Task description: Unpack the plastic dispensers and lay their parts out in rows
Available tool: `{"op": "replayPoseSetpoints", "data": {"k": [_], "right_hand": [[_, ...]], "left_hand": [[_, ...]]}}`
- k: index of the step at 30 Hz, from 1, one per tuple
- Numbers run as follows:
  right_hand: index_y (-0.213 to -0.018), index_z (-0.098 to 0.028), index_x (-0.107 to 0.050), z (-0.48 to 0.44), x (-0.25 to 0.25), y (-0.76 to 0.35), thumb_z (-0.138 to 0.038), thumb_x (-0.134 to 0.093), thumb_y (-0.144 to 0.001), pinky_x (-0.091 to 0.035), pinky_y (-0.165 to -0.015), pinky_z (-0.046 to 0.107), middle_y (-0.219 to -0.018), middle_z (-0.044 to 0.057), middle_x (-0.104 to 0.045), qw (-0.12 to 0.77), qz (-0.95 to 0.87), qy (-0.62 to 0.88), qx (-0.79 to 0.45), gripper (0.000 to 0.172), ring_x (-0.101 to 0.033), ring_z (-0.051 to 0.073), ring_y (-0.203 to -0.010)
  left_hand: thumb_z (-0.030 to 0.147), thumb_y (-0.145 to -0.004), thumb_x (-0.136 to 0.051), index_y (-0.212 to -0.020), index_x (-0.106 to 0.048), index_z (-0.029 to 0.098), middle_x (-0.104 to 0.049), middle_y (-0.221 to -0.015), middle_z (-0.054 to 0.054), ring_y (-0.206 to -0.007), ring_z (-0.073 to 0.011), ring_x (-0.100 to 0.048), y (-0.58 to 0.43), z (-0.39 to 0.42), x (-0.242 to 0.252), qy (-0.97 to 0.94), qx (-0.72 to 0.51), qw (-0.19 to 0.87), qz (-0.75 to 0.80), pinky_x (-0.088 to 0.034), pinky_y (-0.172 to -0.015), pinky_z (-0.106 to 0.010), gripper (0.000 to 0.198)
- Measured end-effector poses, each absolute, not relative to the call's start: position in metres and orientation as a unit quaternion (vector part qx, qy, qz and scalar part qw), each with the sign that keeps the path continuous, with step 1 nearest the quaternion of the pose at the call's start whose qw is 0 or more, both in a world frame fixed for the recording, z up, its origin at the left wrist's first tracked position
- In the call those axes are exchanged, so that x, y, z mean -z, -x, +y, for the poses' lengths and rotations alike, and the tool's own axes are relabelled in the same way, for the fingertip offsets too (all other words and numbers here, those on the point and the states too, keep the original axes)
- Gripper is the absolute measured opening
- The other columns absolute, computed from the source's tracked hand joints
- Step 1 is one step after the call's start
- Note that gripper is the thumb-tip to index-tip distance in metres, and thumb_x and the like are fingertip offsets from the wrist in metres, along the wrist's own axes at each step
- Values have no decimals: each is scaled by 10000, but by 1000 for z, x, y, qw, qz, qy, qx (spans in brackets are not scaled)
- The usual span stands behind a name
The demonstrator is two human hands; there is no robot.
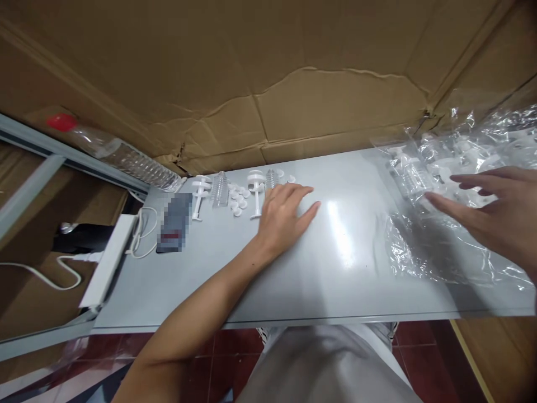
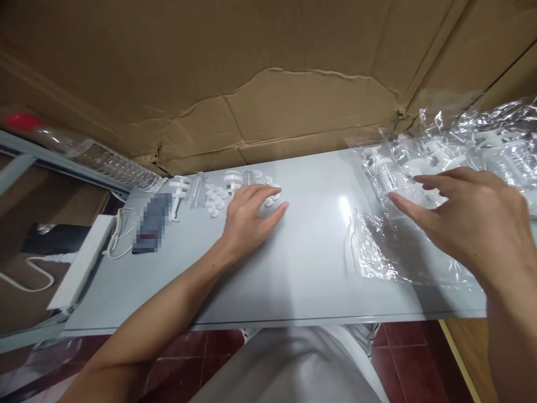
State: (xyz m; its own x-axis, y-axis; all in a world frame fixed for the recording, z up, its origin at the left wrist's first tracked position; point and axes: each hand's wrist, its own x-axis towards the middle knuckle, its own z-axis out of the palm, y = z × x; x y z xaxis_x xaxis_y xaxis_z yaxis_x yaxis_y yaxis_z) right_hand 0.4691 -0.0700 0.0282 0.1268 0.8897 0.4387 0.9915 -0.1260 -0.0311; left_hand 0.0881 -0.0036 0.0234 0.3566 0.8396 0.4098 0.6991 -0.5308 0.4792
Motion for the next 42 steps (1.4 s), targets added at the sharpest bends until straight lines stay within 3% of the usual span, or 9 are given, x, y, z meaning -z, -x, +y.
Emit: {"op": "replayPoseSetpoints", "data": {"k": [5, 9, 15, 25, 30, 32, 36, 40, 42], "right_hand": [[-1231, -181, -802, -63, -13, -452, -583, -756, -863, -562, -947, 513, -1266, 208, -737, 105, -677, 718, 121, 547, -656, 374, -1178], [-1232, -134, -797, -62, -19, -437, -439, -659, -942, -574, -1009, 489, -1327, 198, -729, 149, -706, 690, 58, 443, -697, 349, -1190], [-1312, -157, -762, -79, -33, -437, -481, -628, -979, -522, -1135, 456, -1424, 127, -705, 182, -671, 719, 9, 483, -683, 321, -1281], [-1302, -196, -772, -85, -28, -447, -499, -615, -984, -547, -1085, 480, -1445, 92, -695, 176, -631, 755, -14, 467, -745, 193, -793], [-1211, -181, -806, -112, -43, -424, -469, -631, -987, -624, -951, 424, -1362, 103, -743, 287, -644, 707, 58, 405, -779, 261, -998], [-1223, -203, -795, -119, -49, -409, -509, -674, -959, -655, -841, 414, -1304, 103, -767, 352, -599, 719, -16, 422, -780, 278, -1013], [-1396, -214, -682, -111, -51, -374, -630, -784, -847, -680, -768, 431, -1169, 125, -786, 473, -435, 666, -379, 696, -781, 279, -923], [-1402, -190, -643, -100, -45, -347, -596, -931, -693, -579, -566, 304, -818, 22, -717, 449, -336, 620, -549, 866, -686, 187, -680], [-1368, -210, -655, -101, -46, -343, -544, -978, -645, -549, -571, 267, -792, -7, -707, 440, -326, 608, -575, 860, -673, 158, -680]], "left_hand": [[541, -911, -778, -1403, -629, 184, -749, -1303, -146, -1020, -239, -752, -180, 15, -15, -645, -252, 573, 439, -595, -907, -356, 625], [569, -850, -842, -1451, -559, 100, -764, -1201, -192, -923, -242, -786, -249, 43, 0, -477, -215, 740, 423, -633, -882, -353, 813], [154, -995, -673, -995, -661, 102, -730, -818, -78, -666, -118, -700, -271, 60, -1, -428, -237, 737, 466, -622, -829, -298, 53], [106, -997, -554, -846, -517, 168, -713, -971, -75, -732, -156, -743, -219, 51, -13, -387, -317, 744, 443, -627, -856, -389, 167], [135, -1015, -553, -855, -541, 155, -717, -989, -82, -747, -168, -757, -196, 42, -19, -373, -343, 757, 412, -640, -815, -386, 162], [152, -995, -605, -853, -560, 149, -726, -995, -85, -750, -163, -753, -183, 33, -25, -369, -361, 761, 394, -642, -799, -371, 148], [254, -910, -776, -863, -575, 161, -755, -1057, -84, -816, -165, -754, -154, -2, -34, -358, -382, 771, 361, -647, -870, -395, 227], [410, -838, -867, -872, -603, 166, -764, -1179, -114, -991, -219, -762, -126, -36, -33, -400, -362, 764, 353, -628, -967, -450, 361], [425, -813, -886, -896, -629, 163, -755, -1227, -127, -1041, -233, -758, -110, -40, -34, -432, -366, 735, 372, -629, -966, -441, 377]]}}
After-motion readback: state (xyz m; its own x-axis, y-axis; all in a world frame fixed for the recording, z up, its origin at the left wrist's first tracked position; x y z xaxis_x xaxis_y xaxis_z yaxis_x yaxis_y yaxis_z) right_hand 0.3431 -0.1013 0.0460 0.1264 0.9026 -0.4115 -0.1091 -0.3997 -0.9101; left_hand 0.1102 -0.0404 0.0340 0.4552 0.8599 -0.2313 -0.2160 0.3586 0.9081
